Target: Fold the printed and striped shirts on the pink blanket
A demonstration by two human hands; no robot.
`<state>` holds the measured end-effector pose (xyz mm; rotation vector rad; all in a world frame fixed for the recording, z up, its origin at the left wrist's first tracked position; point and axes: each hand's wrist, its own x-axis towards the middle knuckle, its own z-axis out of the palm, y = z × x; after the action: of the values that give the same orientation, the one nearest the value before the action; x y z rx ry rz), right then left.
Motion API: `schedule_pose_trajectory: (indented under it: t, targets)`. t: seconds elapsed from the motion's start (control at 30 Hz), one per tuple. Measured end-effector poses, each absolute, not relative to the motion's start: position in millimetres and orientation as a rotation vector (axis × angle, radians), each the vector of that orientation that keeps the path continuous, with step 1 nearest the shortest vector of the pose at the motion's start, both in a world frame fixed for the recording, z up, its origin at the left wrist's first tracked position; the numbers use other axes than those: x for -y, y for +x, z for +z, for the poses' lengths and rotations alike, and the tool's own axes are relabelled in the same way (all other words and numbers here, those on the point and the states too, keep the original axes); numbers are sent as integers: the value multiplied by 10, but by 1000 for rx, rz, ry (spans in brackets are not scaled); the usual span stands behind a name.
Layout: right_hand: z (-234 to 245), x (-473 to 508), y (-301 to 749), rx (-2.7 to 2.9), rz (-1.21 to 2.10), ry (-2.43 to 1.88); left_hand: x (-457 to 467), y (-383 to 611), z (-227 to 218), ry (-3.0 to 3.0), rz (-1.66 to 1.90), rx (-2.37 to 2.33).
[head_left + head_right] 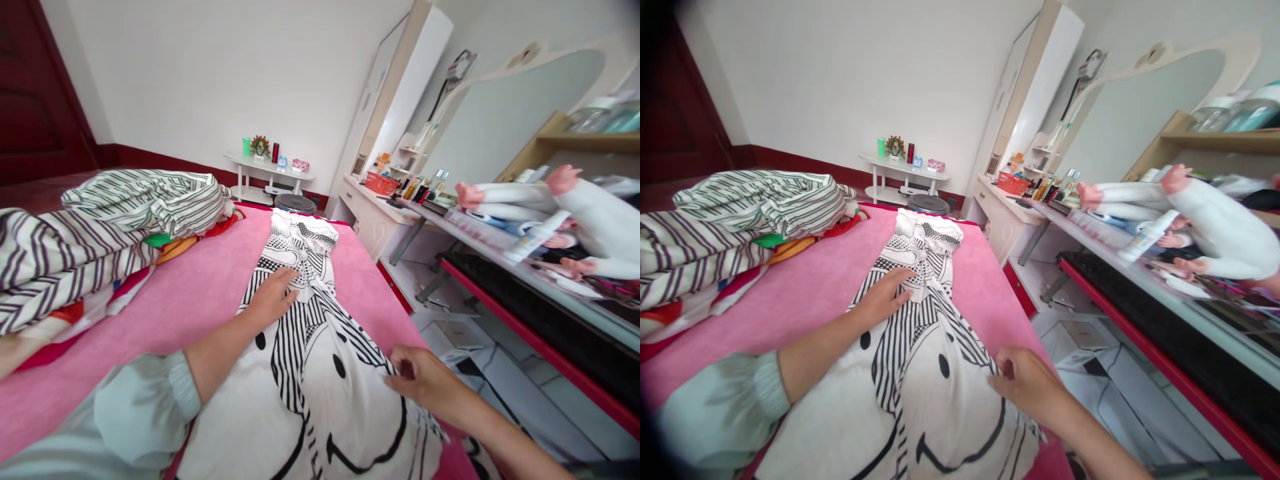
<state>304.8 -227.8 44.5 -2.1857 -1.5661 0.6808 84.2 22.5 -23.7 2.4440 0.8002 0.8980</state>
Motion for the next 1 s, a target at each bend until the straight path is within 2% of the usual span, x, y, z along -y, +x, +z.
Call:
schedule_pose_trajectory:
  t: [0.2, 0.33, 0.43, 0.5, 0.6, 0.8, 1.0]
  targets:
    - [927, 2116, 2481, 1328, 902, -1733, -242, 851, -228, 2325, 994, -807]
    - [1103, 1985, 1991, 1577, 1358, -1428, -247, 822, -142, 2101, 1064, -891]
    - [969, 1649, 2032, 1677, 1606, -1360, -239, 792, -79, 1972, 1037, -940]
    - [802, 1260, 2278, 1513, 1492, -1473, -227, 787, -57, 1971, 988, -988]
    - [563, 579, 2773, 1118, 1121, -1675, -201, 802, -52, 2054, 886, -1072]
    - [327, -358, 3278, 512, 1227, -1657, -176, 820, -78, 2171, 793, -1016]
    - [336, -882, 3310, 394, 899, -1592, -178, 809, -103, 2191, 798, -922]
